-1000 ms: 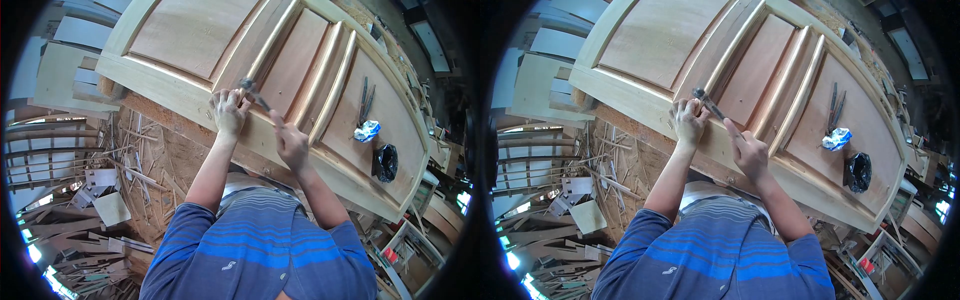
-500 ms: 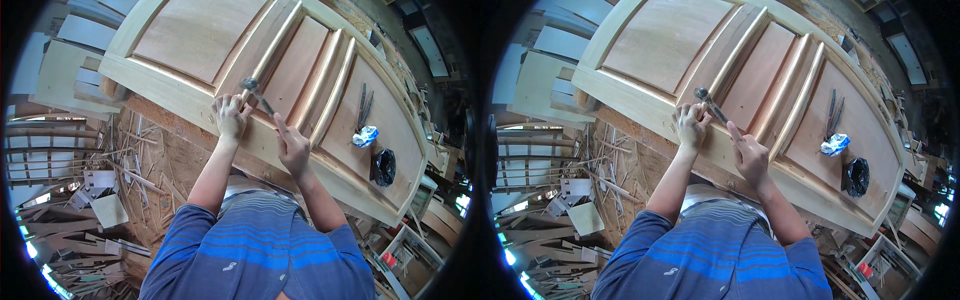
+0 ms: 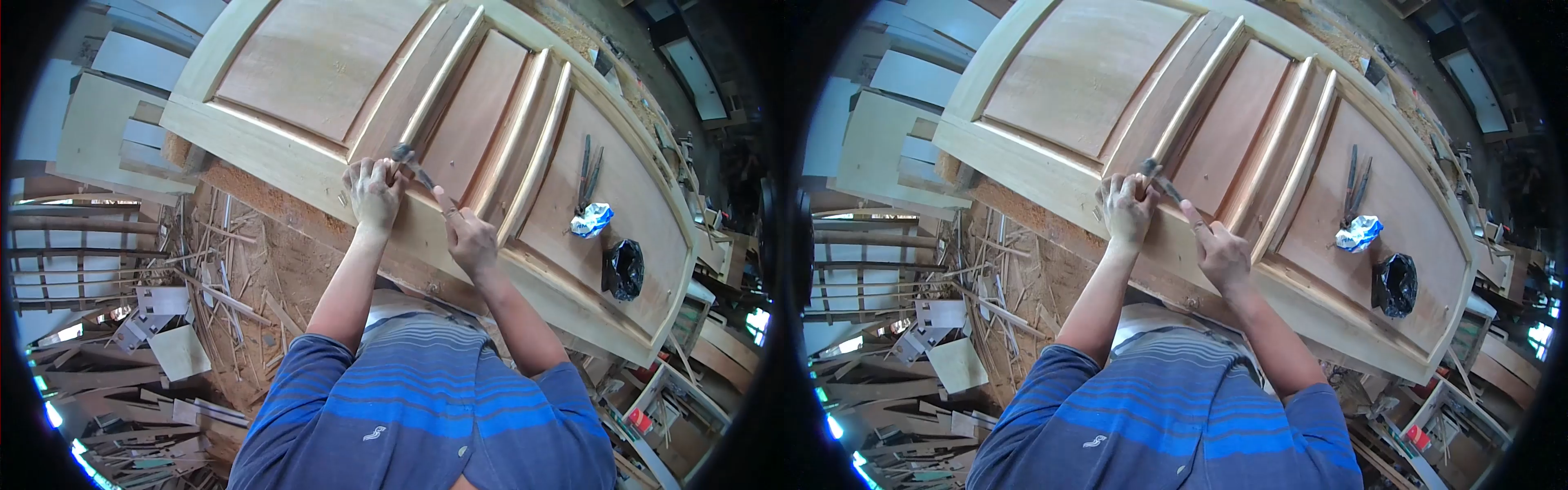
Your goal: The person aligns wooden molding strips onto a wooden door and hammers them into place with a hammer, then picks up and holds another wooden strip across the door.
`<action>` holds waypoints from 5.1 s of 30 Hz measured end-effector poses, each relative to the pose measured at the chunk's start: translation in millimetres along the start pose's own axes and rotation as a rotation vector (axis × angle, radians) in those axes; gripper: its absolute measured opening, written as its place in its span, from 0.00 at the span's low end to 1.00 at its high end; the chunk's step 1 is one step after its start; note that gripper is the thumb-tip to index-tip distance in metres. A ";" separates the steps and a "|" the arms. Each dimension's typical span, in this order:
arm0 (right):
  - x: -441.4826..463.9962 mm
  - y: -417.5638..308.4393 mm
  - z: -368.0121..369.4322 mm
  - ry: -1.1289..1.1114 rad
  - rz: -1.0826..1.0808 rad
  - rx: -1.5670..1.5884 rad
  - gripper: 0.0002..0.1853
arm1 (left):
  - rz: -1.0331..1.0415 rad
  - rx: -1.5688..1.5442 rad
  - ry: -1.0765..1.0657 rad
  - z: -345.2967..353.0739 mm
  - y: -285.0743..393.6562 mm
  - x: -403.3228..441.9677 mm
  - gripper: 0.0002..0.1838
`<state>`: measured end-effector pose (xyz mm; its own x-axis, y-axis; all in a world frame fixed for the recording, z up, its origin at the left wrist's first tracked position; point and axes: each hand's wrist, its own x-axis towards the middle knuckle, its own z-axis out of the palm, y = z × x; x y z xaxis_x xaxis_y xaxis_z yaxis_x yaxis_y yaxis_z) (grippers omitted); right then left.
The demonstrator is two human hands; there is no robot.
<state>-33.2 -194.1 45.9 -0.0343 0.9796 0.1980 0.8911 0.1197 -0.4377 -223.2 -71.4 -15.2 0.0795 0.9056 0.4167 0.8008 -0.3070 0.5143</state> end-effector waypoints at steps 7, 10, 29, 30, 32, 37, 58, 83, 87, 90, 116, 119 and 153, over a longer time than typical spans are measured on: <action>-1.7 -10.5 -5.3 0.365 -0.123 0.247 0.37 | -0.038 0.053 -0.060 0.5 -0.1 -1.2 0.16; -0.3 -0.3 0.3 -0.024 -0.018 0.026 0.36 | -0.030 0.019 -0.040 -1.4 1.3 0.1 0.16; -3.9 5.7 4.0 0.109 -0.062 0.068 0.38 | -0.042 0.025 -0.048 1.5 2.2 -0.4 0.18; 1.5 2.0 1.6 -0.002 -0.014 0.003 0.38 | -0.045 0.030 -0.047 -1.9 2.2 -0.4 0.18; 7.0 -1.6 -7.6 0.108 -0.069 0.081 0.36 | -0.046 0.036 -0.046 -2.0 0.4 -0.9 0.17; -4.7 -6.8 1.1 0.172 -0.065 0.059 0.33 | -0.058 0.023 -0.048 -2.2 1.0 -4.8 0.17; 1.4 -5.5 -7.1 -0.108 0.024 -0.087 0.36 | -0.068 0.035 -0.073 -0.5 1.4 -1.6 0.17; -66.3 20.5 -6.4 0.345 0.414 0.333 0.32 | -0.043 0.142 -0.210 3.2 14.6 29.6 0.18; -70.8 33.2 -12.0 0.368 0.444 0.287 0.33 | 0.044 0.109 -0.237 35.1 27.2 76.0 0.18; -33.6 41.3 -11.6 0.385 0.392 0.185 0.33 | 0.096 0.054 -0.188 68.8 37.6 107.3 0.16; 156.6 77.6 -31.6 -0.025 0.367 -0.099 0.33 | 0.026 0.084 -0.244 87.2 50.2 125.1 0.13; 160.7 80.3 -39.7 0.021 0.407 -0.028 0.32 | 0.019 0.089 -0.338 96.3 51.0 146.0 0.20; 219.5 182.4 -30.7 0.537 0.510 0.271 0.33 | 0.269 0.065 -0.291 131.2 52.5 185.7 0.29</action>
<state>135.7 37.8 36.4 0.6341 0.7201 0.2818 0.5943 -0.2207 -0.7733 -88.6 119.1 -9.1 0.4489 0.8433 0.2955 0.7634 -0.5338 0.3637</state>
